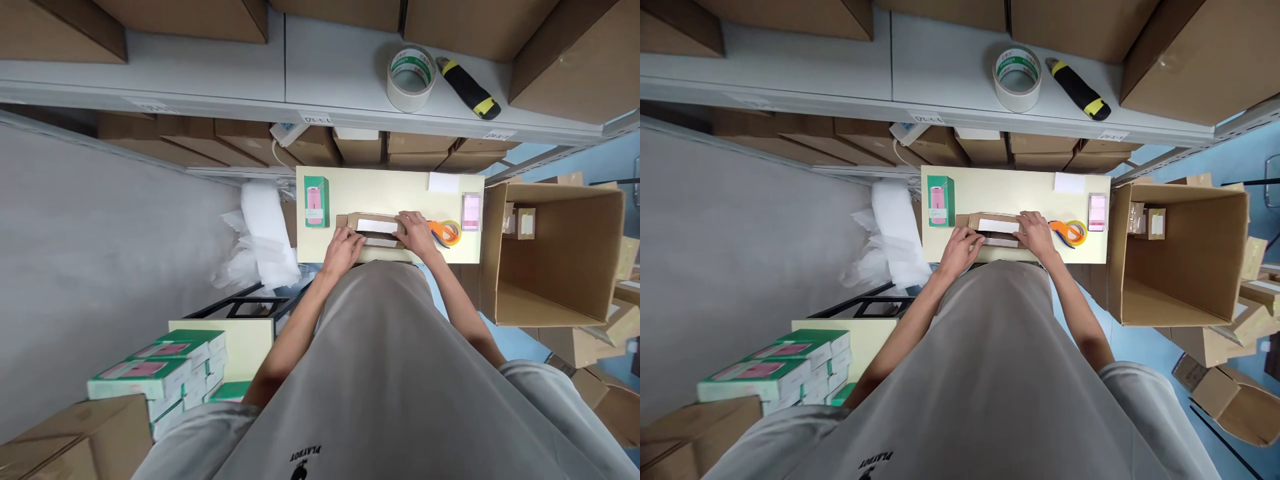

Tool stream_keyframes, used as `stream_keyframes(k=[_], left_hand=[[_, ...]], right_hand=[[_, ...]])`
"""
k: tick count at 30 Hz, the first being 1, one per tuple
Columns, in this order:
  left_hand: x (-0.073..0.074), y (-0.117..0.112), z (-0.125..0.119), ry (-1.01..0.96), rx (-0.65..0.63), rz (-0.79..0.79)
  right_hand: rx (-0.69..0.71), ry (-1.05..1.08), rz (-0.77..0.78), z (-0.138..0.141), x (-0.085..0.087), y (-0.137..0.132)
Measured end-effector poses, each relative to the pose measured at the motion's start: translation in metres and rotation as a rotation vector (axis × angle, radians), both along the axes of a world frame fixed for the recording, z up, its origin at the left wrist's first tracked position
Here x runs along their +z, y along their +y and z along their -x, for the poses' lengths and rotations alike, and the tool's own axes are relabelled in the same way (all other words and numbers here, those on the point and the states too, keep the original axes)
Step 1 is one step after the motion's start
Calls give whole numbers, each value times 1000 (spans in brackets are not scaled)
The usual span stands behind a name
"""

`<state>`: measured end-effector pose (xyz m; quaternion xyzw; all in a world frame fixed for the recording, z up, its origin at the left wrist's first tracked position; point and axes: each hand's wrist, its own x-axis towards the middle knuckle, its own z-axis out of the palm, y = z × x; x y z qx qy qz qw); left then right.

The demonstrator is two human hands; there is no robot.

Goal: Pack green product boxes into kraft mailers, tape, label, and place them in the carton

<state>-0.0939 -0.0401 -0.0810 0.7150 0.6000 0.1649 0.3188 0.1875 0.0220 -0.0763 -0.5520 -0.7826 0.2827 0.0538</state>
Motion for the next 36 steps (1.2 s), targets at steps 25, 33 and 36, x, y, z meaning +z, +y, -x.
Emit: stream_keyframes(k=[25, 33, 36], left_hand=[[-41, -7, -18, 203, 5, 172], [-32, -7, -18, 138, 114, 120], [-20, -7, -12, 110, 278, 8]], right_hand=[[-131, -235, 33, 26, -39, 72], [-223, -8, -173, -1, -38, 38], [-365, 64, -223, -21, -37, 7]])
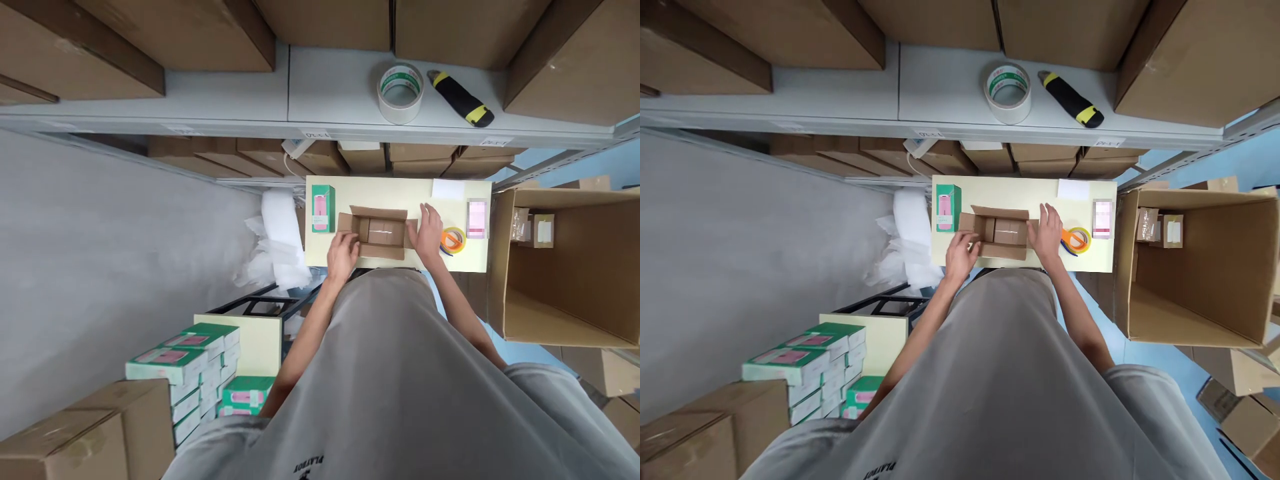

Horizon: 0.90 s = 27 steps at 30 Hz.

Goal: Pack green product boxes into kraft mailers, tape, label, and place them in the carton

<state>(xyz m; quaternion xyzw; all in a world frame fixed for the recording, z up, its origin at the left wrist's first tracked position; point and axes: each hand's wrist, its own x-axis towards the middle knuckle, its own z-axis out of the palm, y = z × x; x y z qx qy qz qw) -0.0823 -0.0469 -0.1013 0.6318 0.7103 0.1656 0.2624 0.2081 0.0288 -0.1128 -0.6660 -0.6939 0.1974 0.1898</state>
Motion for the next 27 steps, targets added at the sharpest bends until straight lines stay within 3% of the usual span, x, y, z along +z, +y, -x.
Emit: stream_keyframes(k=[6, 10, 15, 22, 27], left_hand=[[3, 16, 4, 88, 313, -43], [-5, 21, -7, 79, 472, 60], [-7, 10, -21, 33, 554, 84], [3, -42, -6, -56, 572, 28], [21, -119, 32, -150, 634, -61]], right_hand=[[-212, 134, 92, -20, -23, -52], [-193, 243, 135, -20, -37, -58], [-174, 363, 189, -19, -34, -57], [-271, 415, 205, -17, -10, -100], [-174, 394, 149, 11, 16, -141]])
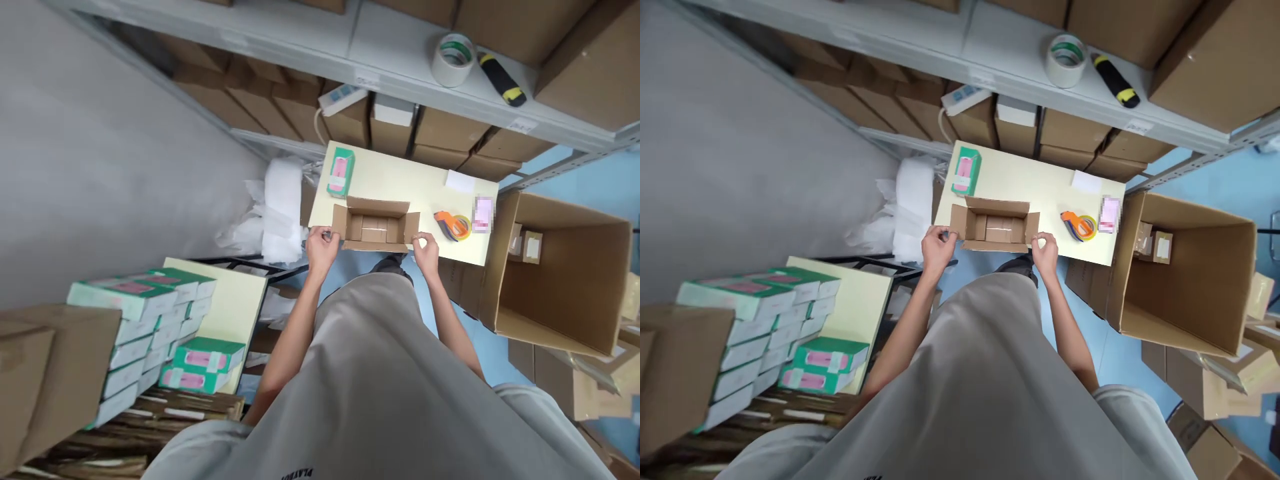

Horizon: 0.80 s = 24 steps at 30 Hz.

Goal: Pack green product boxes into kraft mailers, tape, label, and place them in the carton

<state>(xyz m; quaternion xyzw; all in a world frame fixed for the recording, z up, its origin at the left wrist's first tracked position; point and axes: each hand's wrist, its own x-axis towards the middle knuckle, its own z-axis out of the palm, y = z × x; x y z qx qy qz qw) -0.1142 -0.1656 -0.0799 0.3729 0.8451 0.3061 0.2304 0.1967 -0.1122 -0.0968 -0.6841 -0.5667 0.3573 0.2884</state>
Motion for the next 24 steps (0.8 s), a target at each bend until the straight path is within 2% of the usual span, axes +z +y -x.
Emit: stream_keyframes(k=[4, 8, 11, 15, 19, 21, 24], left_hand=[[8, -95, 42, -39, 131, -94], [5, -197, 75, -58, 332, -173], [3, -267, 93, -69, 509, -215], [3, -349, 112, -52, 798, -179], [-3, -408, 122, -56, 1019, -169], [-9, -424, 126, -64, 1084, -179], [-19, -436, 135, -90, 1164, -181]], right_hand=[[153, -12, -75, 54, 14, -37], [307, -10, -91, 124, 18, -84], [478, -18, -91, 176, 18, -119], [745, -5, -83, 248, 19, -152], [984, -25, -104, 323, 21, -173], [1071, -37, -128, 358, 20, -180], [1177, -39, -155, 401, 15, -188]])
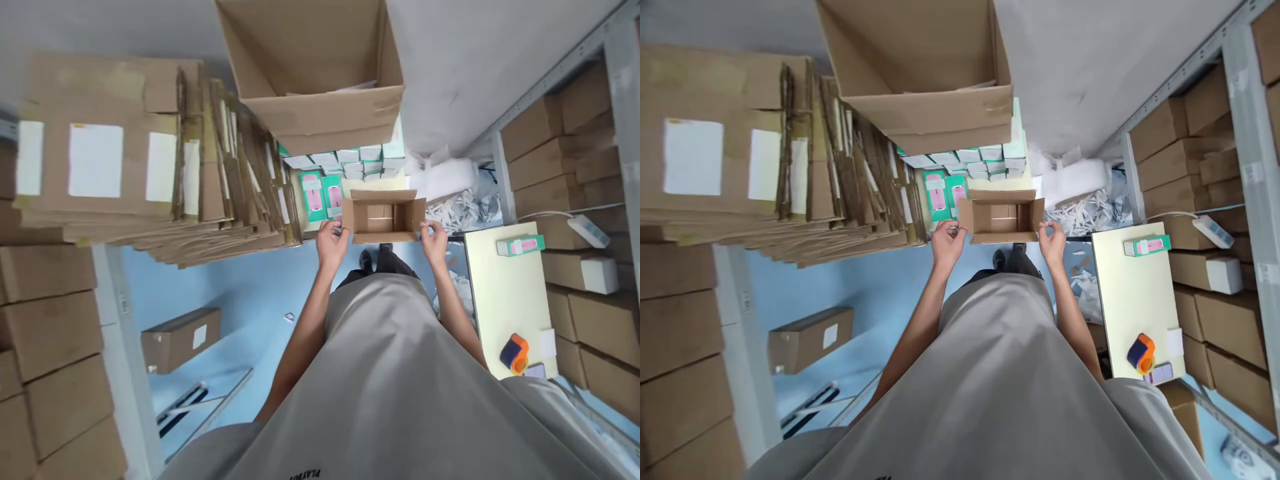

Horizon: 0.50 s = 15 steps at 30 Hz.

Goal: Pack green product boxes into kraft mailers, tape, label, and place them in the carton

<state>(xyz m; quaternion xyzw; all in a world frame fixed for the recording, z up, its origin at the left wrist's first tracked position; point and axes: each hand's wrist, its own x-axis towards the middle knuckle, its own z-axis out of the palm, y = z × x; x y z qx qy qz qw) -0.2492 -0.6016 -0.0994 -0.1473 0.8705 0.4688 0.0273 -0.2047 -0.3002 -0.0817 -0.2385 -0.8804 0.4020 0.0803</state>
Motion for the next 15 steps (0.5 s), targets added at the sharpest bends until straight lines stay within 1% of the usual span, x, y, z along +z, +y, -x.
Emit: stream_keyframes(k=[2, 5, 10, 13, 15], left_hand=[[-7, -3, 9, -34, 43, -8], [-16, -4, 26, -78, 87, -1], [-31, -8, 54, -137, 126, 76], [-32, -10, 63, -198, 135, 140], [-24, -9, 64, -189, 143, 176]], right_hand=[[54, -4, -5, 23, -4, -3], [89, -38, 5, 51, -12, -7], [145, -176, 47, 88, -28, -7], [190, -232, 58, 102, -36, -1], [226, -229, 22, 107, -34, 3]])
